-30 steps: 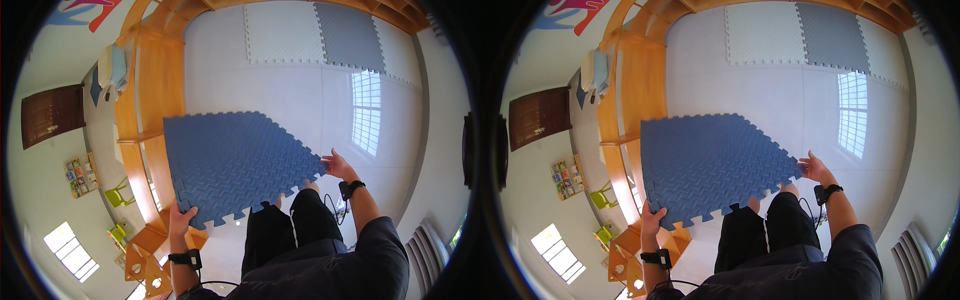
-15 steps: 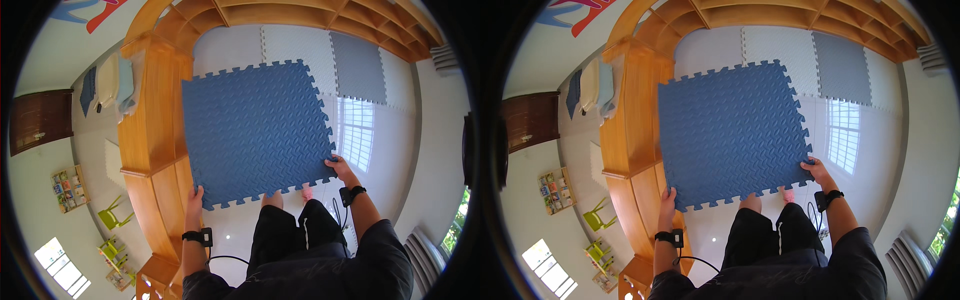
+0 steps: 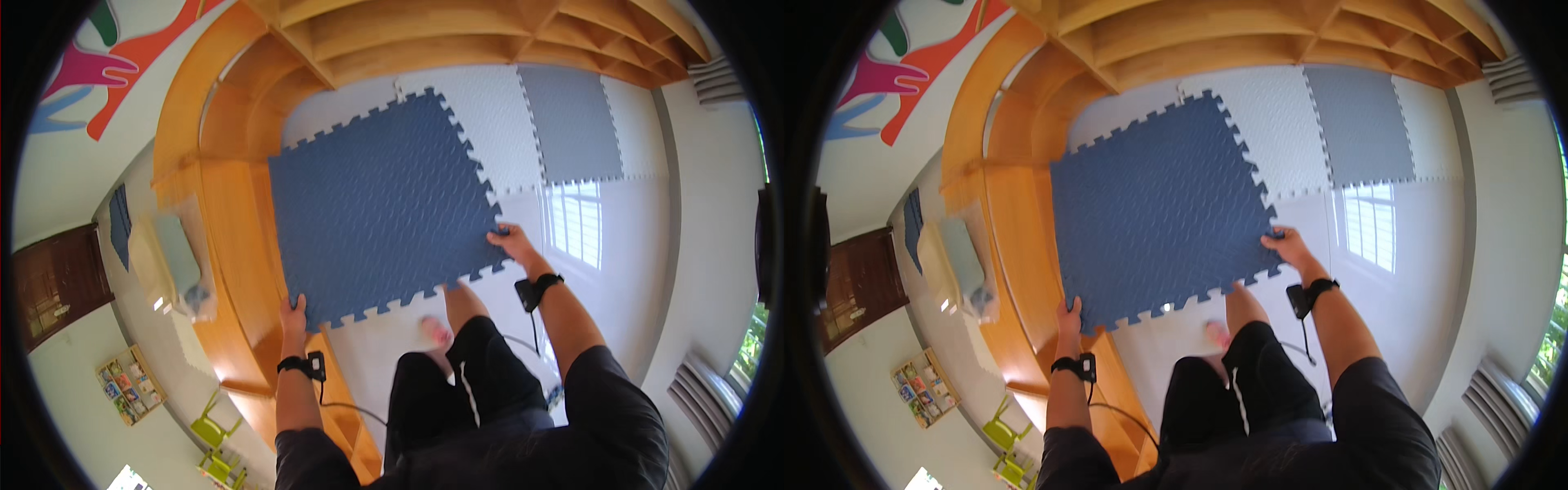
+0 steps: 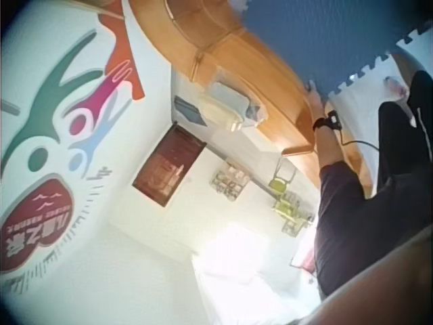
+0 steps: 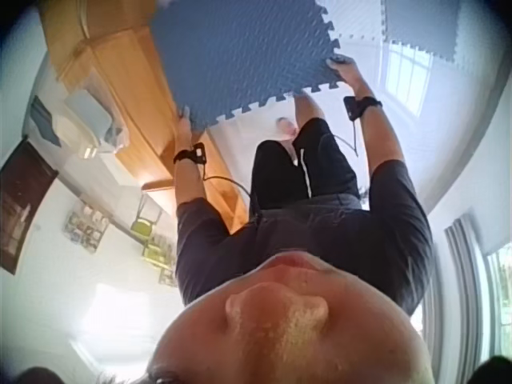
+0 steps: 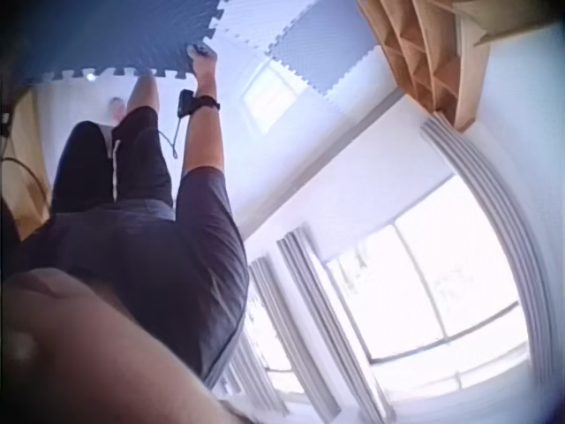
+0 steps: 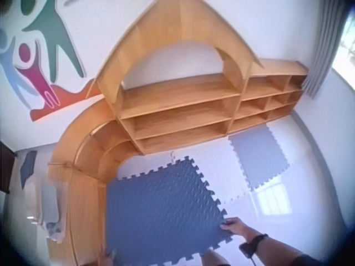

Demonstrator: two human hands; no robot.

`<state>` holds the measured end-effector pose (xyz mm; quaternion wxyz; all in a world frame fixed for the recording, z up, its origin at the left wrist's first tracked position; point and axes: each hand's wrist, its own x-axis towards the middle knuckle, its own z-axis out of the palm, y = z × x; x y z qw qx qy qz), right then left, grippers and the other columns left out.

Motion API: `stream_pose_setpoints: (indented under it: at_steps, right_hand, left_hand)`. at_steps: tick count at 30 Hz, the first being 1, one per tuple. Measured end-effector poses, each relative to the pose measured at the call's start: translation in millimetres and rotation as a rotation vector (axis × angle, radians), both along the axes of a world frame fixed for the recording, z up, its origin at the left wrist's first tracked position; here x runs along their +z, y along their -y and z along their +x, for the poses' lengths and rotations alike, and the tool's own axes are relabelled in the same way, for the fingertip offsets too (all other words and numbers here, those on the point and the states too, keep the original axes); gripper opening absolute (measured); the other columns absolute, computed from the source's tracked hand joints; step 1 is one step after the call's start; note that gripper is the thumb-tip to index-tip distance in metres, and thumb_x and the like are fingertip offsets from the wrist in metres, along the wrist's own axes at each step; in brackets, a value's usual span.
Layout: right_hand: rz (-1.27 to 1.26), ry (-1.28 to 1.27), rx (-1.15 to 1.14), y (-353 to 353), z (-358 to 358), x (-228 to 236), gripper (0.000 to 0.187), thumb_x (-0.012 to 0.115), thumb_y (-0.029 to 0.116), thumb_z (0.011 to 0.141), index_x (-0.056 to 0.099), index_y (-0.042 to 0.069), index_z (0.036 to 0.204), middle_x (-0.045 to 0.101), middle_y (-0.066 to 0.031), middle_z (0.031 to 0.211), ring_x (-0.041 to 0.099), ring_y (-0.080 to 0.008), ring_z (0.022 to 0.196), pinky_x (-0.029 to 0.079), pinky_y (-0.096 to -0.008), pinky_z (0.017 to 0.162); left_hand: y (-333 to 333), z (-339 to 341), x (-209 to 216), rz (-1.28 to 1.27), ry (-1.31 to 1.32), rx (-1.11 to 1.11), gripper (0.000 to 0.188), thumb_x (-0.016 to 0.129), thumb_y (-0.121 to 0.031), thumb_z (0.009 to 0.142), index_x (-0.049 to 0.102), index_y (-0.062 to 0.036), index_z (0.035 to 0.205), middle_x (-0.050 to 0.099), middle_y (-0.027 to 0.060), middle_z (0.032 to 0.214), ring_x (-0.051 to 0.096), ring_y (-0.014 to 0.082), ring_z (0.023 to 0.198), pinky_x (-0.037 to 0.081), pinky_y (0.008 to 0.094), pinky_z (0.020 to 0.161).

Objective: The recorder is picking up and interlocking foam floor mats and edge strips in a playroom.

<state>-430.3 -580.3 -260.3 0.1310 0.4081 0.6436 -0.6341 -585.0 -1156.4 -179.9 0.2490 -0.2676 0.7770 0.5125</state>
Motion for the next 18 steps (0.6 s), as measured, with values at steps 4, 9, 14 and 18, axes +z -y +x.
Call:
stream_pose_setpoints:
  at_steps: [4, 9, 14, 18]
  right_hand:
    - [-0.129, 0.061, 0.046, 14.6, -89.3, -26.1, 0.025, 0.082, 0.017, 0.079, 0.071, 0.001, 0.094, 0.067, -0.001, 0.088, 0.061, -0.0106, 0.077, 0.051, -0.0277, 0.071]
    - [-0.168, -0.014, -0.044, 8.5, -163.5, -97.0, 0.028, 0.08, 0.018, 0.082, 0.069, -0.001, 0.099, 0.068, -0.0033, 0.085, 0.062, -0.0114, 0.073, 0.052, -0.0288, 0.066]
    - [0.228, 0.0, 0.193, 0.9, -208.0, -192.4, 0.034, 0.08, 0.03, 0.08, 0.066, 0.003, 0.096, 0.064, -0.0037, 0.075, 0.061, -0.0128, 0.067, 0.049, -0.0326, 0.06]
    - [0.342, 0.291, 0.409, 48.6, -237.8, -273.9, 0.057, 0.076, 0.045, 0.079, 0.065, -0.001, 0.111, 0.068, -0.02, 0.103, 0.065, -0.035, 0.099, 0.051, -0.0422, 0.083]
  left_hand:
    - [11.2, -77.9, -38.2, -0.279, -0.169, -0.201, 0.035, 0.066, -0.02, 0.094, 0.059, 0.0048, 0.116, 0.066, 0.0148, 0.109, 0.063, 0.0232, 0.095, 0.05, 0.0365, 0.085]
    - [7.8, -185.4, -118.6, -0.322, -0.196, -0.276, 0.035, 0.066, -0.024, 0.094, 0.06, 0.0058, 0.111, 0.068, 0.0159, 0.102, 0.064, 0.0281, 0.092, 0.05, 0.0399, 0.083]
    - [12.5, -234.8, -242.0, -0.484, -0.154, -0.504, 0.038, 0.065, -0.024, 0.095, 0.057, 0.0069, 0.116, 0.065, 0.0242, 0.112, 0.063, 0.04, 0.098, 0.049, 0.0438, 0.087]
    - [72.5, -213.3, -335.6, -0.599, -0.273, -0.47, 0.041, 0.065, -0.023, 0.094, 0.055, 0.0083, 0.118, 0.062, 0.0286, 0.118, 0.06, 0.0442, 0.107, 0.046, 0.046, 0.093]
